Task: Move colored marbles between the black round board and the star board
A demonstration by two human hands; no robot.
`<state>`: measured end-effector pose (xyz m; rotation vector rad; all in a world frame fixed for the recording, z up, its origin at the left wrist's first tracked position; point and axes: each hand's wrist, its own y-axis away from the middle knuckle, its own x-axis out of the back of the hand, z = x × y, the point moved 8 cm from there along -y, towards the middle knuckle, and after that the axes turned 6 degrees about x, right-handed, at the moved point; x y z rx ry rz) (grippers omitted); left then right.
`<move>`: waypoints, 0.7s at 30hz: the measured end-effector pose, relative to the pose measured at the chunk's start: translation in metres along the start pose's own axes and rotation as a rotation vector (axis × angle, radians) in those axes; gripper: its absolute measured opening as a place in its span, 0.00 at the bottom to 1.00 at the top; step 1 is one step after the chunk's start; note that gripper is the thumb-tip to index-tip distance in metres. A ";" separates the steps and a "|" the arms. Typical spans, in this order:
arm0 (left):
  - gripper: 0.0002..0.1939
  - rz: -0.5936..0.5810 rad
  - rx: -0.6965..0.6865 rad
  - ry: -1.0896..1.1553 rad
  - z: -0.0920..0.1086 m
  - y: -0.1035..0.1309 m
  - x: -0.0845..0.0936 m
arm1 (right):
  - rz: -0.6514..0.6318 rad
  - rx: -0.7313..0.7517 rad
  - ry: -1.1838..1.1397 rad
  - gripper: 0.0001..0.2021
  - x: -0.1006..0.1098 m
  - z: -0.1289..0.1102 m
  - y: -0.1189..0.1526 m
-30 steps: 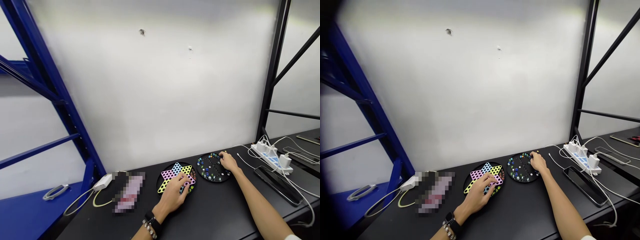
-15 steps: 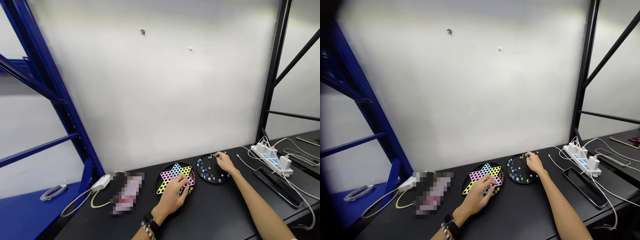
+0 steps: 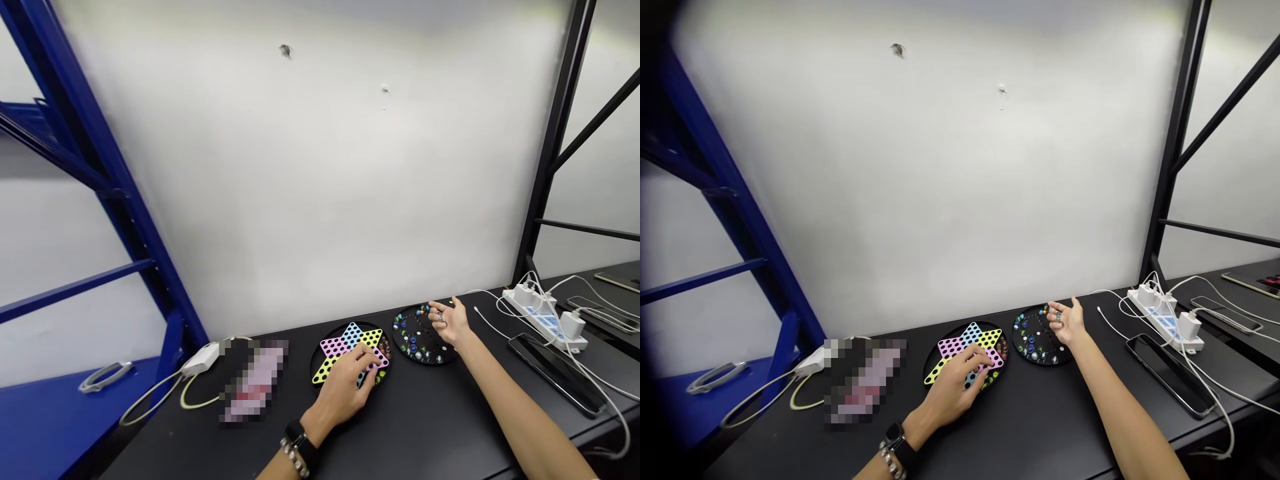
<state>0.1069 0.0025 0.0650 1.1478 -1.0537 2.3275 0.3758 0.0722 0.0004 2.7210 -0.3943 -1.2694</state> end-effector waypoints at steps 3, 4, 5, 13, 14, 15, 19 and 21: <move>0.10 0.004 -0.001 0.004 0.000 0.000 0.000 | 0.118 -0.009 -0.054 0.30 0.012 -0.006 0.001; 0.10 0.003 0.000 0.005 0.000 0.000 0.000 | 0.130 -0.007 -0.060 0.31 0.013 -0.007 0.002; 0.10 0.002 0.002 0.005 0.000 0.000 -0.001 | 0.132 -0.001 -0.061 0.32 0.014 -0.007 0.001; 0.10 0.001 -0.003 0.002 0.000 0.000 0.000 | 0.188 0.070 0.020 0.30 0.024 -0.016 -0.003; 0.10 -0.001 0.000 0.003 0.000 0.000 0.000 | 0.206 0.075 0.002 0.28 0.028 -0.018 -0.004; 0.10 -0.006 0.003 0.005 0.000 0.000 0.000 | 0.223 0.082 -0.013 0.27 0.031 -0.021 -0.005; 0.10 -0.016 0.013 0.010 -0.001 0.000 -0.001 | 0.197 0.122 0.068 0.18 0.038 -0.032 -0.012; 0.10 -0.014 0.013 0.014 0.000 0.000 -0.001 | 0.172 0.138 0.117 0.16 0.039 -0.035 -0.015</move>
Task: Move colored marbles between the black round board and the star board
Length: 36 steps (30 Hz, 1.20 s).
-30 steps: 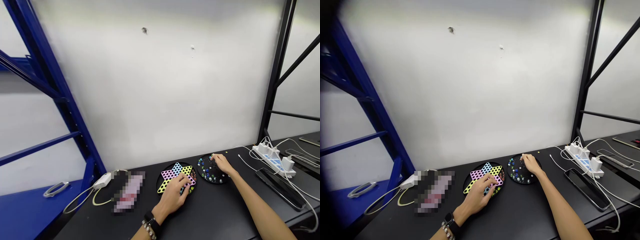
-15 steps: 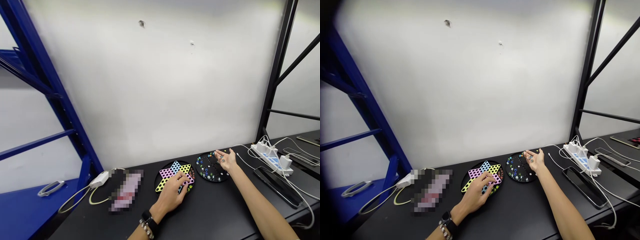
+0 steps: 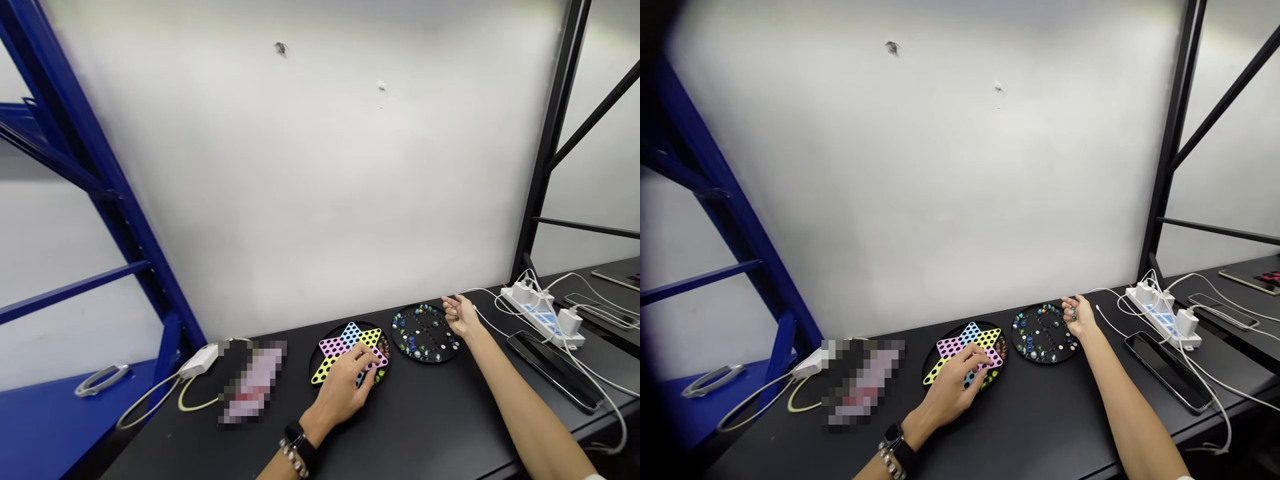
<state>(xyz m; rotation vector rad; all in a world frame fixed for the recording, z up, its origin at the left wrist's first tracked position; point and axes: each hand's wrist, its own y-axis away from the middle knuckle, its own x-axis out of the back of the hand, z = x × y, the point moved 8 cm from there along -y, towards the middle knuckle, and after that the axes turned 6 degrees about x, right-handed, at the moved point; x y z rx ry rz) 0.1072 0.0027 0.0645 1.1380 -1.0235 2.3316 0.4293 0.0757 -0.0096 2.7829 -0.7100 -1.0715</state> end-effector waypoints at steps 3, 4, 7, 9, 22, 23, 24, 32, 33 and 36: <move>0.10 0.004 -0.011 0.002 0.001 0.000 0.001 | -0.008 0.041 0.020 0.14 0.001 -0.005 -0.002; 0.10 0.006 -0.015 0.001 0.001 0.000 0.001 | -0.014 0.053 0.026 0.14 0.001 -0.007 -0.002; 0.09 0.012 -0.020 -0.008 0.000 0.000 0.001 | -0.056 0.037 0.024 0.17 -0.003 -0.009 -0.001; 0.09 0.015 -0.016 -0.017 0.000 0.000 0.001 | -0.085 0.006 0.023 0.19 -0.005 -0.006 0.000; 0.10 0.010 -0.007 -0.012 -0.001 0.000 0.001 | -0.037 0.555 1.560 0.18 -0.022 -0.004 0.014; 0.10 0.006 -0.004 -0.013 -0.001 0.000 0.001 | -0.049 0.551 1.598 0.17 -0.025 0.000 0.016; 0.10 0.003 -0.002 -0.013 -0.001 0.000 0.001 | -0.065 0.552 1.635 0.16 -0.029 0.003 0.017; 0.09 -0.002 0.002 -0.016 -0.002 0.002 0.002 | -0.184 0.577 1.941 0.16 -0.058 0.032 -0.002; 0.10 -0.001 0.006 -0.017 -0.003 0.002 0.002 | -0.198 0.571 1.963 0.16 -0.059 0.035 -0.006; 0.10 0.004 0.019 -0.026 -0.005 0.003 0.002 | -0.218 0.566 1.981 0.15 -0.061 0.038 -0.014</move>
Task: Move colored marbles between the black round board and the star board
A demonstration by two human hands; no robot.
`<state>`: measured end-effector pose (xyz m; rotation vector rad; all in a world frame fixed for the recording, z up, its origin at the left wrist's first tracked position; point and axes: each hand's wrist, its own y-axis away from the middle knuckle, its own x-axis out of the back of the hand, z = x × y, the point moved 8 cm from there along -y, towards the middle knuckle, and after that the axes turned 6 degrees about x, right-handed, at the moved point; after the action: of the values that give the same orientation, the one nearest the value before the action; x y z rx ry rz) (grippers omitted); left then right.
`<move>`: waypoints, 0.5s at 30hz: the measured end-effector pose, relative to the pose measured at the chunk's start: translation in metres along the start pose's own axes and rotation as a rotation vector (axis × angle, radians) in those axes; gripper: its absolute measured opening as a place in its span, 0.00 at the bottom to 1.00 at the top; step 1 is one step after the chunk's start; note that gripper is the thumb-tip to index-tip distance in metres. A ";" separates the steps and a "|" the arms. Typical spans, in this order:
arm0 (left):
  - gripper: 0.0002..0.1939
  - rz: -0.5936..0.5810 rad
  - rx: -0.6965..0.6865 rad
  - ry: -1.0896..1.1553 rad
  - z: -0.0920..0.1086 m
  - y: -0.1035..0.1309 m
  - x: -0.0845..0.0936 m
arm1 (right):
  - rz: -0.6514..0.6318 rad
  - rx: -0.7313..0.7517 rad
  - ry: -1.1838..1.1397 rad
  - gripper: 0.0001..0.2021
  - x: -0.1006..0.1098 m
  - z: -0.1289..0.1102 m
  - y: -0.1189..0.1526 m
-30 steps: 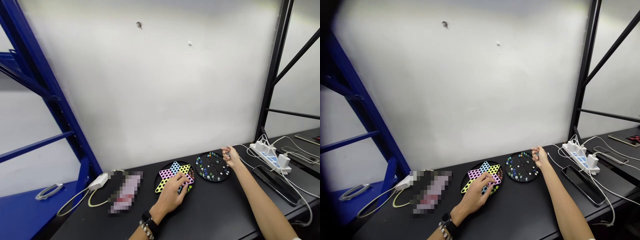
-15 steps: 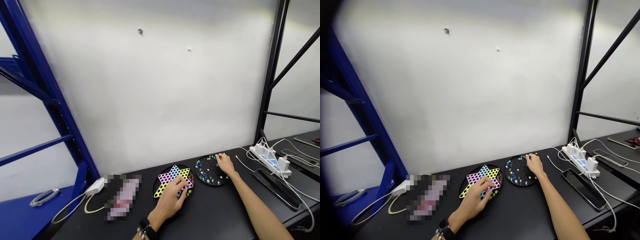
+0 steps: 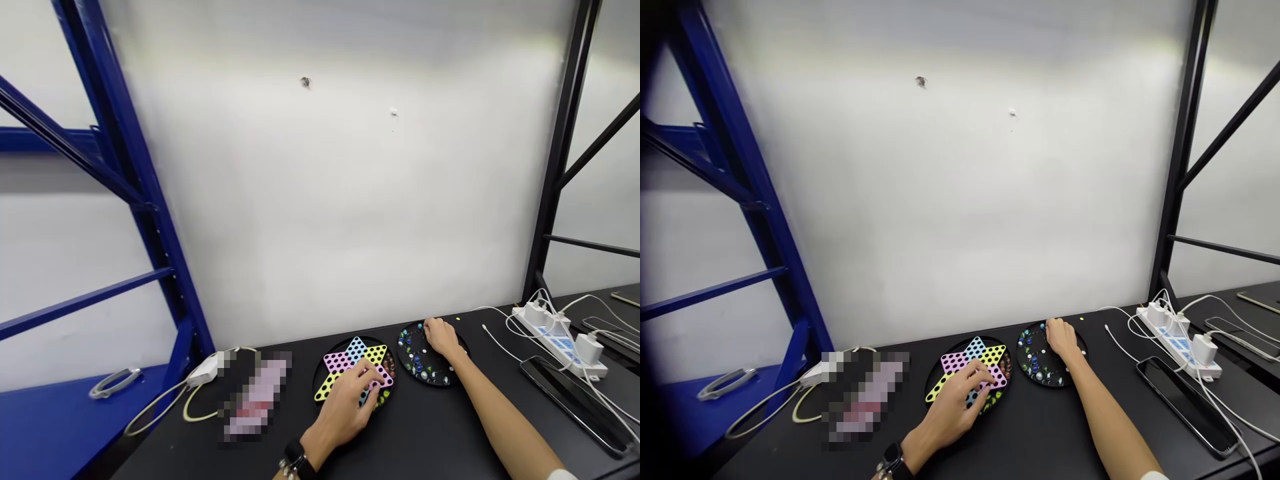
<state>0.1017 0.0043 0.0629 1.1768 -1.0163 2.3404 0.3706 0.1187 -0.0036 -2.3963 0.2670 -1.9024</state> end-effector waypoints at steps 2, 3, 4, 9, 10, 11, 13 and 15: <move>0.09 0.003 0.002 -0.005 0.000 0.000 0.000 | 0.014 -0.006 -0.008 0.16 0.000 0.001 -0.001; 0.09 0.005 0.000 -0.006 0.000 -0.001 0.000 | 0.019 -0.007 -0.011 0.17 0.000 0.000 -0.001; 0.09 0.006 -0.004 -0.007 0.000 -0.001 0.000 | 0.022 0.000 -0.009 0.18 -0.001 -0.001 -0.001; 0.10 0.008 -0.004 -0.016 0.001 0.000 0.001 | -0.006 0.098 0.014 0.20 -0.010 -0.025 -0.005; 0.10 0.004 0.001 -0.019 0.000 0.000 0.001 | -0.007 0.102 0.018 0.20 -0.011 -0.030 -0.006; 0.10 0.002 0.004 -0.021 0.000 0.000 0.001 | -0.007 0.100 0.019 0.19 -0.012 -0.034 -0.008; 0.10 0.008 0.006 -0.023 0.000 0.000 0.002 | -0.002 0.093 0.013 0.18 -0.014 -0.041 -0.010; 0.09 0.018 0.004 -0.020 0.000 0.001 0.003 | -0.002 0.094 -0.004 0.19 -0.016 -0.047 -0.011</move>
<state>0.0997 0.0036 0.0651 1.2007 -1.0329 2.3499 0.3221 0.1353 -0.0062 -2.3403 0.1717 -1.8672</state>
